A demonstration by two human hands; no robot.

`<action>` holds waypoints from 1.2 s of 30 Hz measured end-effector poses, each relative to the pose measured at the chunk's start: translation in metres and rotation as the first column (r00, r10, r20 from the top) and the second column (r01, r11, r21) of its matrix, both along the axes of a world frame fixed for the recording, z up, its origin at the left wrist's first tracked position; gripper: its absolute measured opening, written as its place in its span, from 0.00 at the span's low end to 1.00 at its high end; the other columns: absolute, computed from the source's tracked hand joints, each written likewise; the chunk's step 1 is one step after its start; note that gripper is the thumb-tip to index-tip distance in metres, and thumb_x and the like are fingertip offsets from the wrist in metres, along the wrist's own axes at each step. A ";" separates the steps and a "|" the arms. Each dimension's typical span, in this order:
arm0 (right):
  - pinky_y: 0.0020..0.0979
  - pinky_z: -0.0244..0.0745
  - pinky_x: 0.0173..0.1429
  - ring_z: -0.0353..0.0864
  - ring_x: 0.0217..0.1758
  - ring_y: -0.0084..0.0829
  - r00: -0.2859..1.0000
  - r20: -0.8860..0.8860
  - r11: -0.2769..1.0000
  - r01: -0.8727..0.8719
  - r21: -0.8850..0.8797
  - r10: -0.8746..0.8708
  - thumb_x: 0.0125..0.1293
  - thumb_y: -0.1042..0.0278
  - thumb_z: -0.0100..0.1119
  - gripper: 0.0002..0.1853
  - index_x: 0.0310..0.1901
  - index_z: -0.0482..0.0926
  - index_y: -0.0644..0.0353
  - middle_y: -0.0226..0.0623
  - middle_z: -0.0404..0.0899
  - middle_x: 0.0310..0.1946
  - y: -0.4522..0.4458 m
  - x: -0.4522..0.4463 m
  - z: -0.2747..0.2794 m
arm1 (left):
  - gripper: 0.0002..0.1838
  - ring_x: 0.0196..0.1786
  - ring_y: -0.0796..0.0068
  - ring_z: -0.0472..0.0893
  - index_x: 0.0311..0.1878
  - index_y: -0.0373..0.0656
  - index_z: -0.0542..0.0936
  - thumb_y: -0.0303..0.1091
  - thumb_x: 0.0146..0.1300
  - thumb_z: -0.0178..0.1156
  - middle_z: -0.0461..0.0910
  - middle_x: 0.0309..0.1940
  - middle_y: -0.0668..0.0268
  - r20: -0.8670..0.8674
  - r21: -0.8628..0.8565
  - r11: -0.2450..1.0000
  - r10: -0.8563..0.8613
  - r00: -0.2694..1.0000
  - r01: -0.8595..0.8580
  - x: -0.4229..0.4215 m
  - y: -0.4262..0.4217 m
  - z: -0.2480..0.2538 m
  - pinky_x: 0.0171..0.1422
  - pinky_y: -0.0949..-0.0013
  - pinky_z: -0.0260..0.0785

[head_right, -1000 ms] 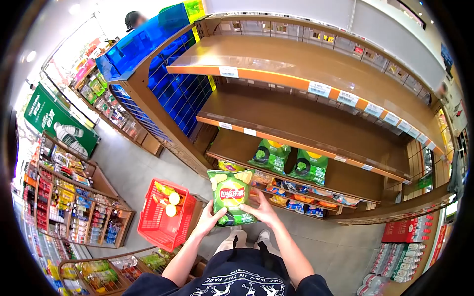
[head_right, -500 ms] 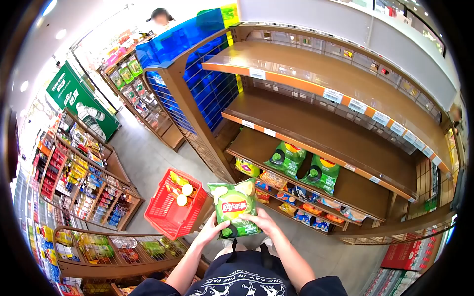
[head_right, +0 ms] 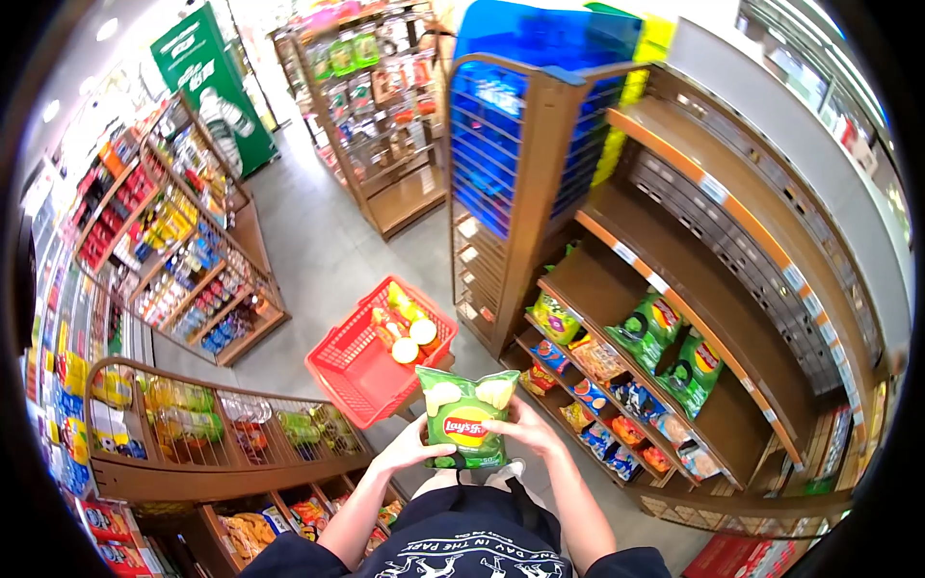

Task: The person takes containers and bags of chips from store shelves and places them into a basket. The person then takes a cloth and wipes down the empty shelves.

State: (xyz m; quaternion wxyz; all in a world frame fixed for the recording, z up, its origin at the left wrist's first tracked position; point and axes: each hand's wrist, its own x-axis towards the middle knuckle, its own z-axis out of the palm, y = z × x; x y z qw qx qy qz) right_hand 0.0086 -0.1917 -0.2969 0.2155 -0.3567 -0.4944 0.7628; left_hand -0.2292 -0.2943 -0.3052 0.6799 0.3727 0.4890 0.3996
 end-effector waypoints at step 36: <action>0.25 0.76 0.46 0.81 0.42 0.23 0.955 0.289 0.836 -0.212 0.507 0.067 0.68 0.63 0.62 0.17 0.52 0.82 0.65 0.38 0.81 0.45 0.026 -0.241 -0.016 | 0.32 0.67 0.64 0.68 0.70 0.49 0.65 0.59 0.71 0.46 0.65 0.69 0.62 0.282 -0.554 0.450 0.893 0.351 -0.700 -0.156 0.014 -0.085 0.69 0.53 0.62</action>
